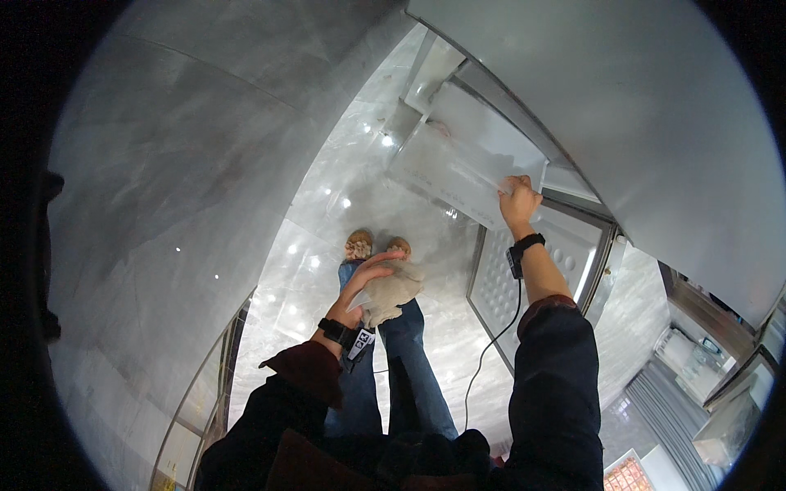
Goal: The person wipes the interior and exterior of a refrigerator with a cloth, removes a drawer, and then scrubs the drawer and a shelf with a steel wool pad under running water at the sink.
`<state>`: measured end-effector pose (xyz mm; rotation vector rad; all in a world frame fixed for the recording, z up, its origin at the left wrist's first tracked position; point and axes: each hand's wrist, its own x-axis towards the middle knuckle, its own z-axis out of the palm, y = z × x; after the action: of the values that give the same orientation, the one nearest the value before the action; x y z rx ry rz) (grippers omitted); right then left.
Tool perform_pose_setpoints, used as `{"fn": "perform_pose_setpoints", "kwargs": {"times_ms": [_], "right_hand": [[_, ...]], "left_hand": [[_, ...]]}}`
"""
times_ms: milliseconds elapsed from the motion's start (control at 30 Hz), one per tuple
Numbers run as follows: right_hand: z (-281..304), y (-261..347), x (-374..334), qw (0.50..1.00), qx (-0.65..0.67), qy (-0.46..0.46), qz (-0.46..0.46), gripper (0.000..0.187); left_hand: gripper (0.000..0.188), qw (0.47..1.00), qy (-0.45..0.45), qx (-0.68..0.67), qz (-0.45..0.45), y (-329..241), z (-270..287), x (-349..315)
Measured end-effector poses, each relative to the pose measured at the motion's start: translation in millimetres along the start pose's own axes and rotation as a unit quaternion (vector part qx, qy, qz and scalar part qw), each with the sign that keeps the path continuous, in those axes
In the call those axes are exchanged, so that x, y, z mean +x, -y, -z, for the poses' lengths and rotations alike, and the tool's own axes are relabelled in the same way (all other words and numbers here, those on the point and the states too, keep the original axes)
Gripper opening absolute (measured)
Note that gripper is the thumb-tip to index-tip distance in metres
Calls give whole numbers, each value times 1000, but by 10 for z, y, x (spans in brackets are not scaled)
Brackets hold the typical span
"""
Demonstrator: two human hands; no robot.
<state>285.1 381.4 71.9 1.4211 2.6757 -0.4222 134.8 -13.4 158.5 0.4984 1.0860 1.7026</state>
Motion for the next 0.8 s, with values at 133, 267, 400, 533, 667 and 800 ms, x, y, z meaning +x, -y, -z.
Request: {"fn": "perform_pose_setpoints", "kwargs": {"times_ms": [133,267,400,533,667,800], "right_hand": [[5,-11,163,1000,-6,-2,-29,34],[-17,-13,307,999,-16,-2,-44,36],[-55,-30,408,999,-14,-23,-30,38],[-175,-6,438,998,-25,-33,-55,38],[-366,76,453,995,-31,-72,-61,35],[-462,92,531,994,-37,-90,-58,33]], "left_hand": [[32,1000,-9,-24,-12,20,-31,-61],[32,998,-9,-54,-12,52,-23,-75],[33,999,-7,-42,-28,96,-28,-126],[34,996,-17,-81,-25,219,-10,-140],[35,993,-27,-114,34,402,46,-61],[35,998,-21,-61,-2,503,62,-23]]}}
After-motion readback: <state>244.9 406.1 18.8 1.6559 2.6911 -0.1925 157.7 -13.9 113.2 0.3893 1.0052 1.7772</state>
